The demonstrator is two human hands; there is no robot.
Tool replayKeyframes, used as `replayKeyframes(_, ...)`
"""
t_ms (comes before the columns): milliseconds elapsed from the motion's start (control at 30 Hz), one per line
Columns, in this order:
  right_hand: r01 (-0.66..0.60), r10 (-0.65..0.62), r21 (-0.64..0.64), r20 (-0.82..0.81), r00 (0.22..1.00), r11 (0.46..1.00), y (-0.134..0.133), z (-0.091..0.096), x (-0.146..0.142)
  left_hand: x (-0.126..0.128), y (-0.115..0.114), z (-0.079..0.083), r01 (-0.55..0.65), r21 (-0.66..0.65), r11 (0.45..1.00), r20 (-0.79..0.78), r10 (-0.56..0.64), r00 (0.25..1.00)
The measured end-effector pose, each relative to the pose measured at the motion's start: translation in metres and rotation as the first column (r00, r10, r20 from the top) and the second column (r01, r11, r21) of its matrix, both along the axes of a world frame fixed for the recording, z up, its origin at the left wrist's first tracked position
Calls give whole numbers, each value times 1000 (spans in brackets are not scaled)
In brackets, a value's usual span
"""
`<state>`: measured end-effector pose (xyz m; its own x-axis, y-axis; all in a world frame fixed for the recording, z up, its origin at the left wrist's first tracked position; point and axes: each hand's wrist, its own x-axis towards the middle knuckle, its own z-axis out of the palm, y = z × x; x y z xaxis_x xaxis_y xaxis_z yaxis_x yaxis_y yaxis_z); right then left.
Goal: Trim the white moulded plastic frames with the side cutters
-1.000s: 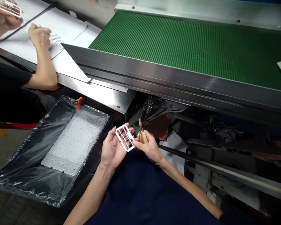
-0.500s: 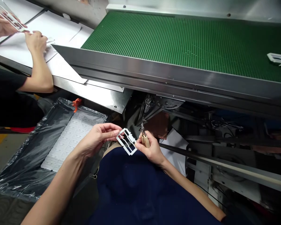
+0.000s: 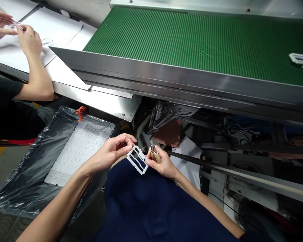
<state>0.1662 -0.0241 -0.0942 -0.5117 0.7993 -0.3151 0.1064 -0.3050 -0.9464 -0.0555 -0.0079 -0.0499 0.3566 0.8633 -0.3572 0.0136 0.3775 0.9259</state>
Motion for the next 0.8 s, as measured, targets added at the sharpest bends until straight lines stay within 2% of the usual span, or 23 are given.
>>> replayKeyframes(100,-63,62,33,24,998,997,0,-2,-1,-1,-3,-1,61,10,998,30,-61,998)
replayKeyframes(267,-195,192,41,76,979,980,-5,-3,-2,-6,-9,0,247,20,969,-56,-246,968)
replayKeyframes(333,-268,257,63,140,956,961,-5,3,1,-7,-11,2,302,8,953,-108,-299,948)
replayKeyframes(433,-367,309,152,306,901,918,4,22,12,-6,-13,8,342,18,939,-184,-333,925)
replayKeyframes(567,-519,298,273,571,765,810,23,57,28,-3,-9,17,398,37,917,-245,-377,893)
replayKeyframes(700,-703,291,249,782,552,666,35,88,29,0,-4,23,431,48,901,-270,-403,874)
replayKeyframes(800,-775,255,217,863,437,593,38,102,23,4,-2,26,445,58,894,-276,-414,867)
